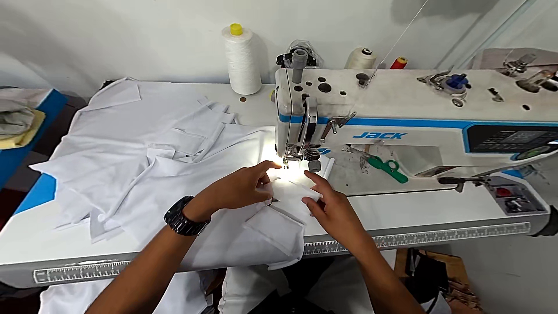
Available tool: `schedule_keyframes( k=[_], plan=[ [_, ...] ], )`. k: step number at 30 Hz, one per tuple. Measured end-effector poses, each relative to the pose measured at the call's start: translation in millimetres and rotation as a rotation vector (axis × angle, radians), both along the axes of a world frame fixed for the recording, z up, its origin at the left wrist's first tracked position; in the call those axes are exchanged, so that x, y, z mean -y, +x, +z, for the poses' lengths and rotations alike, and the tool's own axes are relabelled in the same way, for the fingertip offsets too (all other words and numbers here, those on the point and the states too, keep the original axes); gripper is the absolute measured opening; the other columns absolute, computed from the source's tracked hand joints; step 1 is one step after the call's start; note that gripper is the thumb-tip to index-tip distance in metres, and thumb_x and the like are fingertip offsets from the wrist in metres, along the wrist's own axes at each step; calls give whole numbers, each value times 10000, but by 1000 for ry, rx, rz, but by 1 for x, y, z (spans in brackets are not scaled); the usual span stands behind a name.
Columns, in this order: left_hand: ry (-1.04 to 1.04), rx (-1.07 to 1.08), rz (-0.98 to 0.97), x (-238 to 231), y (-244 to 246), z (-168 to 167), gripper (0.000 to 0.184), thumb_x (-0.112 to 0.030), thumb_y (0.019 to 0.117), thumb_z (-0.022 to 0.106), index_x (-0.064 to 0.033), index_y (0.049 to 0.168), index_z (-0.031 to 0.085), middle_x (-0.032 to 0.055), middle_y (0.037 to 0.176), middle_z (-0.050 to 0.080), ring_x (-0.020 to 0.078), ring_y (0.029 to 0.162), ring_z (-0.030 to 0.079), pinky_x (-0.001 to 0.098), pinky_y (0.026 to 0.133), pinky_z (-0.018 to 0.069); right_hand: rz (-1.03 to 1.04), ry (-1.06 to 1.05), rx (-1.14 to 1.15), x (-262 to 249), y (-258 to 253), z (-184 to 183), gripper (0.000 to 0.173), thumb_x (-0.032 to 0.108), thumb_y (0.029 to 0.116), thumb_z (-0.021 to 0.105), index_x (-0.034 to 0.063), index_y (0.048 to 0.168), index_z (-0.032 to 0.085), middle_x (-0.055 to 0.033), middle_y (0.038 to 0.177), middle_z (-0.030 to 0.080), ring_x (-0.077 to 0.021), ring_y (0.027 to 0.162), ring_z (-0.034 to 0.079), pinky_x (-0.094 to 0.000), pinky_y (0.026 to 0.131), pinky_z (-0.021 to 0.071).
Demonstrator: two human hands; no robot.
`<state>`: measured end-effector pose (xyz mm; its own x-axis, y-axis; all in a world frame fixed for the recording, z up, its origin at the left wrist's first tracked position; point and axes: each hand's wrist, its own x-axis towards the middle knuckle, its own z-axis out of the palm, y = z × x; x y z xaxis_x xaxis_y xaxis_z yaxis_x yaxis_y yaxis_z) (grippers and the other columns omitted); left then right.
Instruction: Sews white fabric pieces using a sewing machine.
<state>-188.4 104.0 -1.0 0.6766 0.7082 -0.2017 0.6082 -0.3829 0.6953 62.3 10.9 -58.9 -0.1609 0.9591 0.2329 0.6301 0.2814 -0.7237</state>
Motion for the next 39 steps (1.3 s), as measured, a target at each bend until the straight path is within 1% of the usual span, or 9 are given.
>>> schedule_keyframes(
  k=[7,11,16,20,24,27,31,35,39],
  plan=[
    [151,110,0,2,4,-16,418,-127,1004,638,-142,1411,547,4,847,665,85,624,594,275,593,534,-156,48,137,1,-4,-7,500,315,1019,612,143,1482,532,-21,680,617,-154,480,528,-366,460,485],
    [413,-164,109,7,14,-23,421,-236,1024,626,-91,1413,556,51,657,581,246,563,583,464,553,504,-233,51,324,-1,-8,3,550,319,972,683,88,1450,538,-38,597,587,-233,480,570,-438,459,481],
    [770,-68,173,23,-1,-26,192,-191,993,621,-65,1084,734,95,816,683,272,666,683,466,554,550,-310,236,421,13,-11,12,412,298,949,704,53,1279,679,-97,877,661,-264,729,650,-418,579,534],
    [490,47,-106,43,-16,-28,304,-289,934,675,-135,1190,733,57,1135,653,226,1040,621,416,882,555,-94,121,260,41,-34,4,341,432,961,675,132,1104,752,-59,1009,682,-232,919,672,-425,724,591],
    [495,-67,-251,51,-6,-34,141,-285,895,710,-180,987,691,26,1112,592,233,1064,567,411,850,501,-108,148,325,46,-52,-12,345,481,928,686,160,1040,742,-31,990,654,-230,928,641,-394,724,559],
    [468,-69,-289,45,-3,-25,148,-230,914,710,-130,1018,678,47,1080,603,218,1025,603,381,835,541,-125,180,294,47,-51,-17,309,450,931,692,145,955,736,-30,943,658,-223,882,641,-389,700,542],
    [382,-87,119,55,-21,-3,239,-140,966,664,-36,1181,657,117,1066,675,257,870,693,485,751,603,-128,185,232,49,-46,-20,263,386,991,621,157,1029,745,5,905,679,-180,835,642,-370,709,530],
    [436,-285,466,100,-14,-27,468,-497,932,684,-34,868,697,151,864,646,366,849,663,567,686,559,-140,187,234,50,-46,-22,262,355,1007,586,165,1090,746,28,882,703,-157,809,659,-367,701,536],
    [473,-325,585,118,18,-33,335,-338,943,706,-42,792,664,111,714,615,321,706,663,506,584,532,-155,224,270,47,-48,-24,247,326,992,594,158,1075,756,16,870,699,-174,786,657,-369,670,533]
  ],
)
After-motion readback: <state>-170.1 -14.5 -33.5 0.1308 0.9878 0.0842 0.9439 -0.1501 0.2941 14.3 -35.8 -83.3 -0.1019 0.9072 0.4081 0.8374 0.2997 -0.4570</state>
